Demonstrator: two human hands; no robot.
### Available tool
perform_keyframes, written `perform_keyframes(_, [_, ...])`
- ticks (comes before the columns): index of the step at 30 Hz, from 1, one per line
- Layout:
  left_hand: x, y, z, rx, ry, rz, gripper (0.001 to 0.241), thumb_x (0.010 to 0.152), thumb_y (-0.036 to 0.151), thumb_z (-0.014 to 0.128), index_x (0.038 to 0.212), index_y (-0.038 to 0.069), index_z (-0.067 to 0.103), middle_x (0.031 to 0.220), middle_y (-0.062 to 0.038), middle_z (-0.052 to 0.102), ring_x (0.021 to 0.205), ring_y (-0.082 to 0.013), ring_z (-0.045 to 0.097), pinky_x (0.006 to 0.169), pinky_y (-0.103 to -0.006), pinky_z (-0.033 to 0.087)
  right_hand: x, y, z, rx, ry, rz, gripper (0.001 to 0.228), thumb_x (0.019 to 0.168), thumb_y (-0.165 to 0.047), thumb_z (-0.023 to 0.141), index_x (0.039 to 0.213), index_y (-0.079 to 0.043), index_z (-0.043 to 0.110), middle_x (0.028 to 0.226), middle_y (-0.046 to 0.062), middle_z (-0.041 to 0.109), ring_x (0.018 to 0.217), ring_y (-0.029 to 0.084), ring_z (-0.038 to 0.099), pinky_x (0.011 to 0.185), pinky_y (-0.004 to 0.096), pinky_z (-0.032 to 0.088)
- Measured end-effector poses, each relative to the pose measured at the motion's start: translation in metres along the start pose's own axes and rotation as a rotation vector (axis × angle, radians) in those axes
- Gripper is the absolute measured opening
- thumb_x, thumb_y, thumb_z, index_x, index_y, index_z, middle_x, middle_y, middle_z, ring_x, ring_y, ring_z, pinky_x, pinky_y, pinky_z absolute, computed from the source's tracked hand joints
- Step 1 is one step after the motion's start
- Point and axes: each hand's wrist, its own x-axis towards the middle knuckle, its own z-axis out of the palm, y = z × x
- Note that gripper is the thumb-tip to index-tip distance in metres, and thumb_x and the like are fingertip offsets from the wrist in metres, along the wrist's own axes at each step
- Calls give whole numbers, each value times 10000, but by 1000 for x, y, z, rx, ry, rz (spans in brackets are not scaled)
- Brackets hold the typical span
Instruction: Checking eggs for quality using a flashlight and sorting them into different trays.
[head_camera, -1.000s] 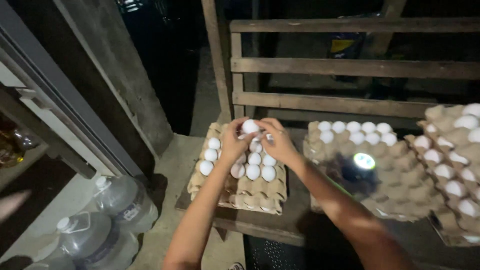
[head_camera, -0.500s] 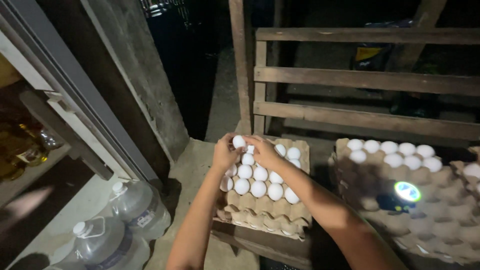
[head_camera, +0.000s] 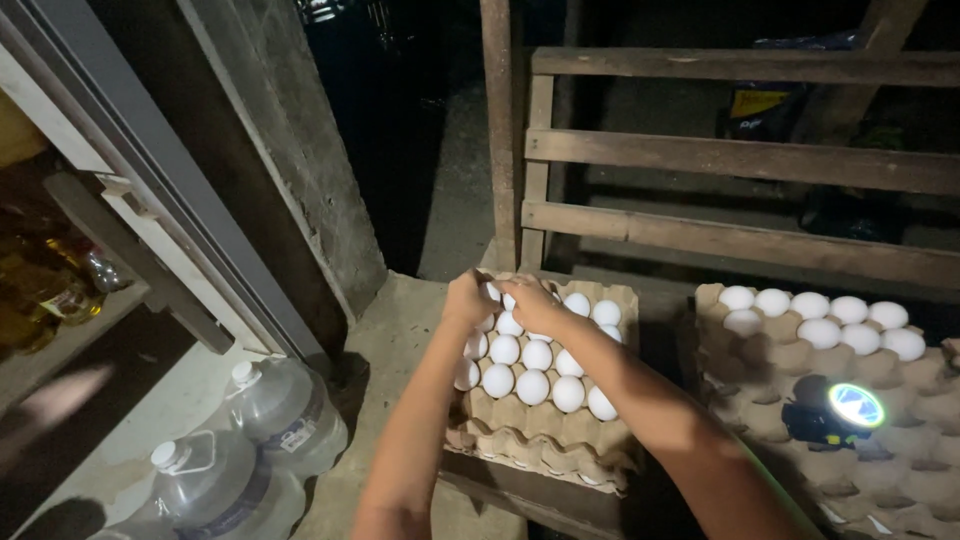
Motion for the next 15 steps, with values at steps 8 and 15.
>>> perform_keyframes(8, [9, 4, 8, 104, -11, 6, 446, 595, 176, 896, 1010, 57, 781, 1042, -219, 741, 1039, -384, 698, 919, -419, 560, 5, 1, 3, 12, -59, 98, 648, 793, 100, 538, 1397, -124, 607, 1457, 123, 558, 1377, 337, 433, 1140, 447, 334])
perform_keyframes(15, [10, 4, 14, 104, 28, 60, 359, 636, 82, 815, 994, 110, 802, 1046, -202, 749, 1057, -399, 661, 933, -431, 538, -7, -14, -17, -25, -26, 62, 613, 820, 68, 533, 1403, -106, 601, 1454, 96, 572, 1360, 310, 457, 1143, 447, 327])
